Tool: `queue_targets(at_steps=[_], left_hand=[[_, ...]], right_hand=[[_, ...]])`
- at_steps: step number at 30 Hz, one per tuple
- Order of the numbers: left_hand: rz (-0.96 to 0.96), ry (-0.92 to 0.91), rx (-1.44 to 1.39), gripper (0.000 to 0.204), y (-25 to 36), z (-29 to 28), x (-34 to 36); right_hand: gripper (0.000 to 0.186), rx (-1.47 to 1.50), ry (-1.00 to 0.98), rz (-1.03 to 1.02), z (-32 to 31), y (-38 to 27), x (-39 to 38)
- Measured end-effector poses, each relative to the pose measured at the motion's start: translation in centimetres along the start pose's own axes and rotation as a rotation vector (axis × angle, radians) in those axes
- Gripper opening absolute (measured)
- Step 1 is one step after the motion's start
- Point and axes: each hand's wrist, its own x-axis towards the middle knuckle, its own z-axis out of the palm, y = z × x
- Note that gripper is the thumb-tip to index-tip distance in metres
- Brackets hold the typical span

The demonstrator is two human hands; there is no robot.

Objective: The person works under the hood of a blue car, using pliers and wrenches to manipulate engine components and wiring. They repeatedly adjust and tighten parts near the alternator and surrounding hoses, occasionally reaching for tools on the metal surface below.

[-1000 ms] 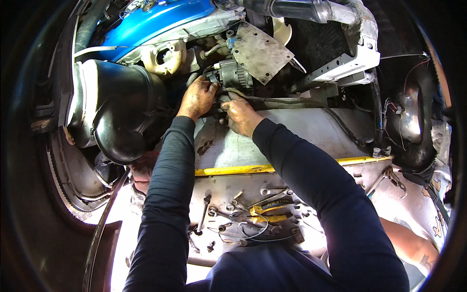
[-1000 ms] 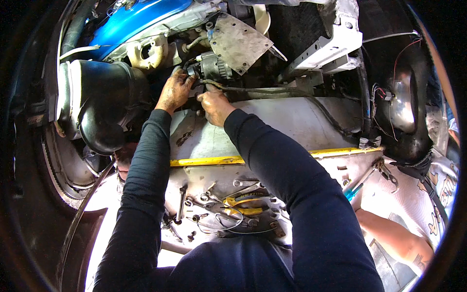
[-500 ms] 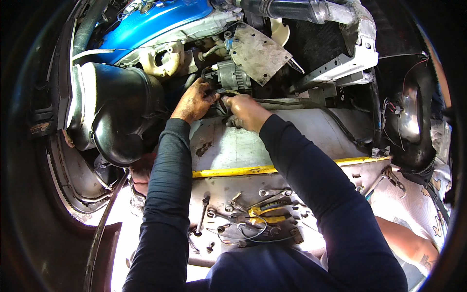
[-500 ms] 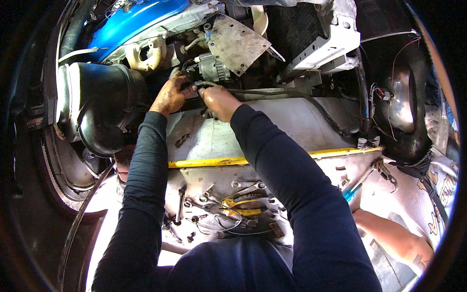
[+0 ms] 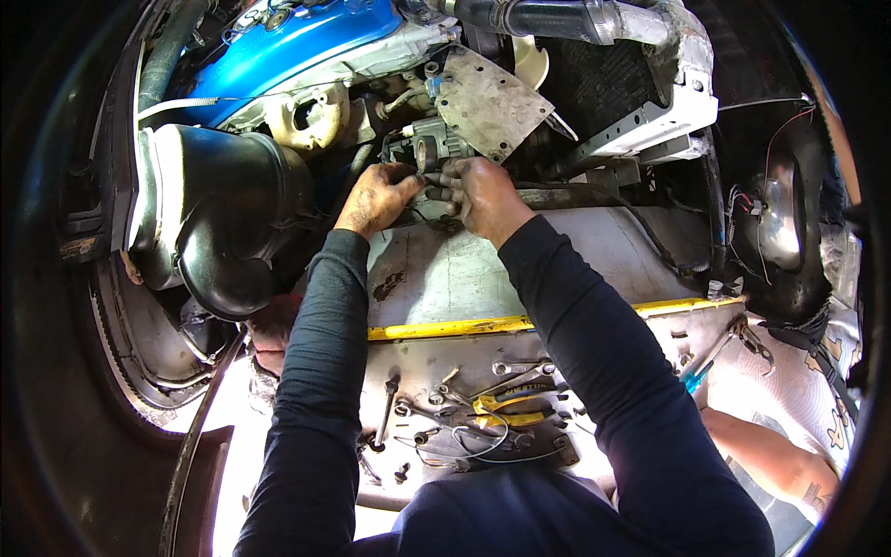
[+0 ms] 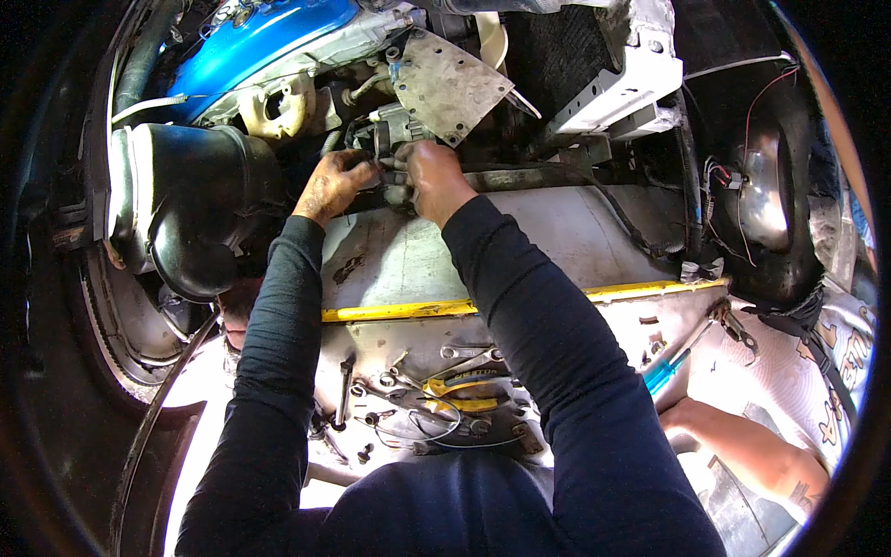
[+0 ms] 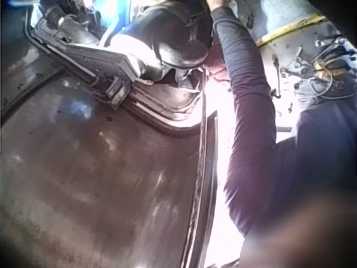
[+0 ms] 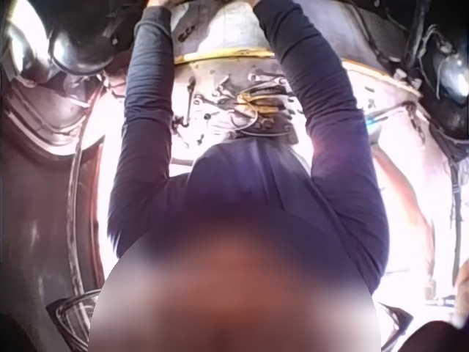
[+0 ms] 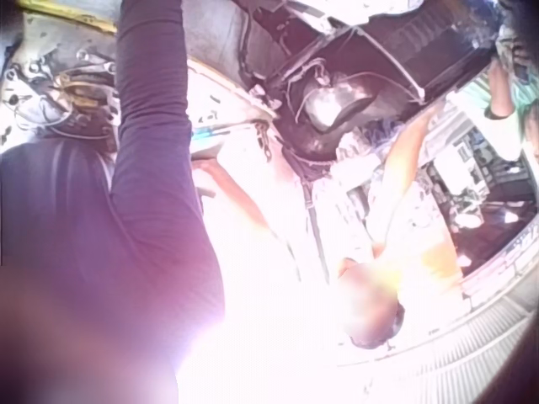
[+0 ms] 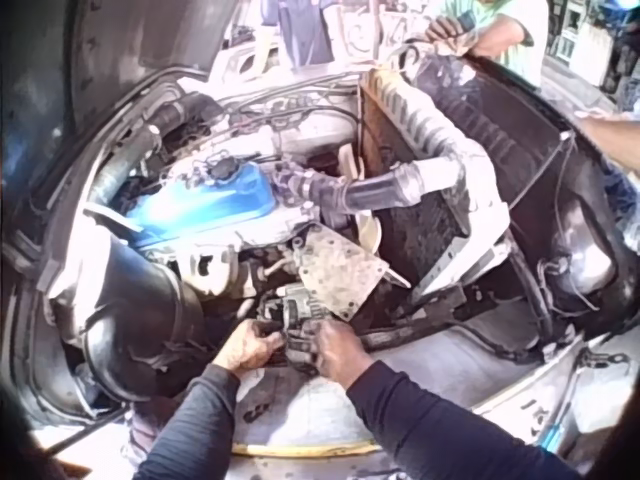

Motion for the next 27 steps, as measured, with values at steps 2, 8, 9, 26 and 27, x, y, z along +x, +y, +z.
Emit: queue_targets(at_steps=[2, 8, 9, 26, 27], left_hand=[[0.012, 0.028, 0.152, 0.054, 0.1, -0.1, 0.4], [0.004, 0.139, 0.117, 0.054, -1.7, 0.6, 2.3], [0.078, 0.159, 0.168, 0.052, -2.3, 0.9, 2.7], [0.07, 0.043, 0.072, 0.043, -0.8, 0.5, 1.6], [0.102, 0.053, 0.089, 0.043, -0.7, 0.6, 1.4]], right_hand=[[0.019, -0.109, 0.082, -0.057, -0.7, 1.0, 0.9], [0.009, -0.804, -0.207, -0.202, -2.7, 5.8, 4.7], [0.011, -0.735, -0.267, -0.249, -3.0, 6.4, 5.0], [0.035, -0.467, 0.087, -0.038, -0.9, 2.7, 1.5], [0.032, -0.209, 0.062, 0.072, -0.8, 2.1, 0.6]])
